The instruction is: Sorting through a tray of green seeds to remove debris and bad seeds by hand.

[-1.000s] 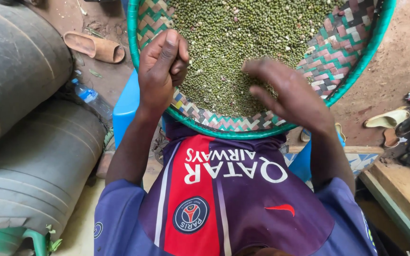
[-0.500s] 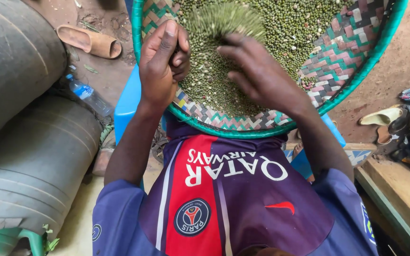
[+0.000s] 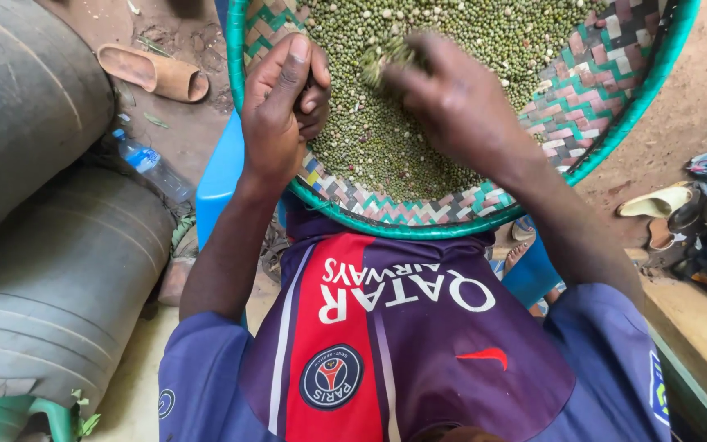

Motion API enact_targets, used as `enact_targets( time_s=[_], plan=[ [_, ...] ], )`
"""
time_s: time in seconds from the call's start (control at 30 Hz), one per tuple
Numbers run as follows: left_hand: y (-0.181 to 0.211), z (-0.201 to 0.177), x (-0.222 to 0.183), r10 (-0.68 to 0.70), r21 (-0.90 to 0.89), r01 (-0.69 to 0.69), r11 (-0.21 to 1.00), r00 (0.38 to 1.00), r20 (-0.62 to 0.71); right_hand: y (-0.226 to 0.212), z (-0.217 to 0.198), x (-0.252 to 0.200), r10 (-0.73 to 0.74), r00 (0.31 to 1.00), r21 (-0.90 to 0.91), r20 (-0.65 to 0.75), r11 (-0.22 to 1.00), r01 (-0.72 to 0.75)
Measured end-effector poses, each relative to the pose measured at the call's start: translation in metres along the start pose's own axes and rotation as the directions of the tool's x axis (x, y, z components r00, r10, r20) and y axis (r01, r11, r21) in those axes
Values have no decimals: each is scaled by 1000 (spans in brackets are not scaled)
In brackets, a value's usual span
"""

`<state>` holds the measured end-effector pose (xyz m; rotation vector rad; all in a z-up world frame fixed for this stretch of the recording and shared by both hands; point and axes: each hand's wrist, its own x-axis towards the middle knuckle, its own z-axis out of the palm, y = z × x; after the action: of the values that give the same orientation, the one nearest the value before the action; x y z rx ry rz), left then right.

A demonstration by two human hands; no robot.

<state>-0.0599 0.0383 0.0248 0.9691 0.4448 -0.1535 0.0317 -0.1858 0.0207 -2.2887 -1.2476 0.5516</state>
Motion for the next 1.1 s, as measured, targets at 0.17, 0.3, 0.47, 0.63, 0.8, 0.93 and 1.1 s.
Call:
enact_targets(
  time_s=[0.17,0.3,0.47,0.63,0.8,0.93,1.1],
  plan=[
    [-3,-3,0,-46,-126,42,991,999,-22,-21,-2,-41,-124,894,23,431,992,127],
    [-7,-1,-1,20,-115,-19,993,1000,7,1,-16,-42,-96,969,268,228,963,33],
    [-29,6,-4,204,695,-376,613,925,321,35,-13,-7,-24,993,26,-119,999,27],
    [-14,7,-3,208,613,-326,719,943,258,39,15,16,-2,996,-147,-91,989,-11],
    [-10,7,-3,187,576,-295,763,953,240,44,24,13,9,997,-167,-83,986,-23],
    [-11,5,-3,182,568,-283,773,957,228,48,23,6,58,994,-114,-93,991,-69],
    [-11,6,-2,186,546,-287,787,954,234,45,13,6,43,991,-6,-126,999,-44]
  ],
)
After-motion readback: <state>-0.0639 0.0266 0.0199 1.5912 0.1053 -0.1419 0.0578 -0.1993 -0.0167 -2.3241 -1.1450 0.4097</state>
